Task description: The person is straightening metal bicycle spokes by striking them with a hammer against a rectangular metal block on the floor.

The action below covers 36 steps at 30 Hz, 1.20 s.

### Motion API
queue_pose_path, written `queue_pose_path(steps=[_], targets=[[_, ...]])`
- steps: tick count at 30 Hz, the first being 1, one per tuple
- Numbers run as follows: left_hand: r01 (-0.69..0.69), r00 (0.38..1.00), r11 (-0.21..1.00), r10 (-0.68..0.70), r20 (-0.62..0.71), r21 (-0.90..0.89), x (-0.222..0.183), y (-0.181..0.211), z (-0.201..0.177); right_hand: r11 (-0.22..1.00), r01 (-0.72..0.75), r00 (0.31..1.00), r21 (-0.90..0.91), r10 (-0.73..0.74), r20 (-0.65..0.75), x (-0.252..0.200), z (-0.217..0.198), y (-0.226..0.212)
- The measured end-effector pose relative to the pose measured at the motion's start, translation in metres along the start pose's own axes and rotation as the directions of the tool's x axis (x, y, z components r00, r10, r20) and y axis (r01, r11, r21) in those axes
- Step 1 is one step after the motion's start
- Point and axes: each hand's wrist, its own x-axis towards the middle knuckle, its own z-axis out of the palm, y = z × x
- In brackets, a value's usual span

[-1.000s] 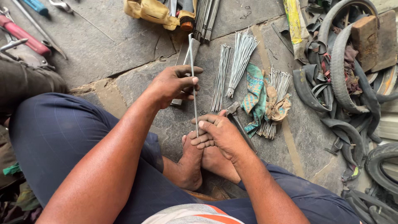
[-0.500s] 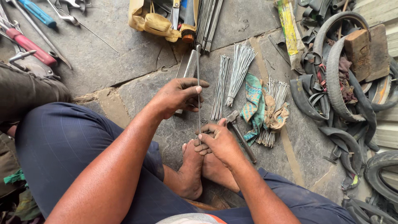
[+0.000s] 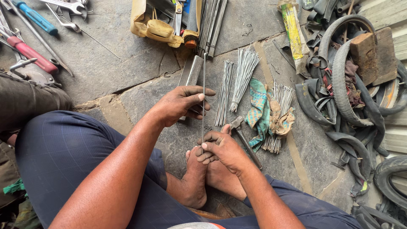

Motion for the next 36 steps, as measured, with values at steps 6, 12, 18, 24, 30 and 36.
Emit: queue_pose_path(steps=[6,12,18,24,30,36], targets=[[0.02,0.998,1.0,-0.02,-0.057,-0.003,-0.002,0.007,0.003,1.0,-0.007,0.998,0.028,0.005,0.069,0.005,-0.007,0.006],[0.035,0.997,0.999,-0.037,-0.074,-0.023,0.0,0.005,0.003,1.0,-0.002,0.999,-0.002,0.002,0.038,0.005,-0.007,0.006],[0.023,0.995,0.999,-0.026,-0.095,-0.034,0.006,-0.001,-0.001,1.0,0.019,1.0,-0.008,-0.019,0.017,0.008,-0.005,0.008],[0.015,0.997,1.0,-0.014,-0.077,0.006,0.004,0.0,0.001,1.0,-0.003,1.0,-0.03,0.003,0.023,0.008,-0.002,0.007],[0.03,0.995,0.999,-0.027,-0.098,0.03,0.005,-0.001,0.002,0.997,-0.003,1.0,-0.078,0.004,0.006,0.004,0.002,0.003],[0.078,0.98,0.997,-0.08,-0.183,-0.017,0.01,-0.007,-0.004,0.997,0.044,0.995,0.067,-0.05,0.081,-0.001,0.007,-0.003]])
